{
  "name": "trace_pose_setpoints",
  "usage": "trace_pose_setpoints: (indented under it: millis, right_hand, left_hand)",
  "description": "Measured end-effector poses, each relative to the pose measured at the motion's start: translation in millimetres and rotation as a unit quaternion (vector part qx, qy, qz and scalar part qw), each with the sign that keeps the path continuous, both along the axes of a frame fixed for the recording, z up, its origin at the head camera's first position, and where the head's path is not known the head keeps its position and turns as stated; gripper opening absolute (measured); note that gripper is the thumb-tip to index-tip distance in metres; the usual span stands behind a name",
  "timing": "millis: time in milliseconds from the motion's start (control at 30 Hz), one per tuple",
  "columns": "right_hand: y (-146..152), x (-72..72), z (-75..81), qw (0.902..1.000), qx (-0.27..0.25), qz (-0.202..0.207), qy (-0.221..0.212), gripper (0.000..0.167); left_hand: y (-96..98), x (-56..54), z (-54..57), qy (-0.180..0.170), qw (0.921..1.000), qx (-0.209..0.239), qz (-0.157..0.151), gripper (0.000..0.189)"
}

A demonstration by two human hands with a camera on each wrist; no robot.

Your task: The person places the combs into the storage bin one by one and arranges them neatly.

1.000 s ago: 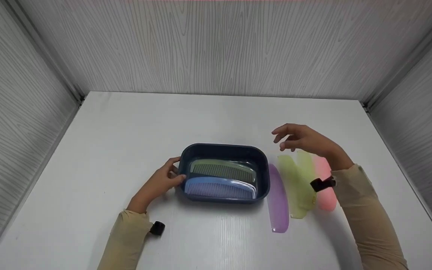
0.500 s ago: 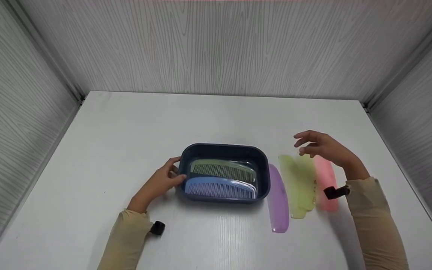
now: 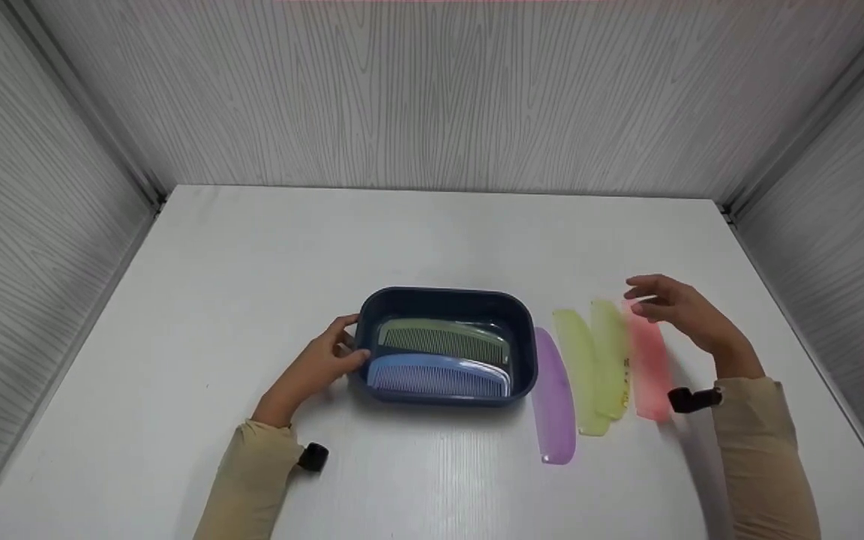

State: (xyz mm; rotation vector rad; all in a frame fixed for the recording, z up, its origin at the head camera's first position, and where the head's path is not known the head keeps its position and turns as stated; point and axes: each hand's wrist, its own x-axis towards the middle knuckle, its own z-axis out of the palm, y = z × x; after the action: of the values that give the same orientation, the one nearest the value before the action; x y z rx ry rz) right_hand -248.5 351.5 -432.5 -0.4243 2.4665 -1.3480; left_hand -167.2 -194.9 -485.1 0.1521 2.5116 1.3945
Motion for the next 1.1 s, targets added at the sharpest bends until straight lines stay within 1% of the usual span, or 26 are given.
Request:
trace_pose_setpoints:
  millis: [133,333,500,600,833,1100]
  right_hand:
    - [9.1,3.4,-8.1,0.9999,-0.002,-0.013,-0.008,0.053]
    - [16.3,5.3,-14.9,0.9991,0.01,-0.03,-0.027,0.063]
    - [21.7,6.5,-18.0,0.9985,0.029,-0.032,-0.034,0.067]
    - [26.2,8.3,-20.4,0.9973,0.04,-0.045,-0.042,0.069]
    - [34.0,10.7,-32.6,0.9946,0.075,-0.053,-0.05,0.078]
    - [34.4,9.1,-38.4,0.9889,0.106,-0.071,-0.076,0.083]
  left_hand:
    - [-0.2,-0.5,-1.0,0.0,1.0,0.0,0.0,0.066]
    - [-1.3,-0.8,-3.3,0.005,1.0,0.004,-0.004,0.067]
    - [-2.3,-0.5,-3.7,0.0,1.0,0.003,0.0,0.066]
    - [-1.6,-0.9,-2.8,-0.003,1.0,0.001,0.001,0.067]
    - [-1.3,-1.3,-2.2,-0.005,1.0,-0.001,0.003,0.067]
    - [-2.0,-2.1,-2.8,-0.003,1.0,0.009,0.001,0.066]
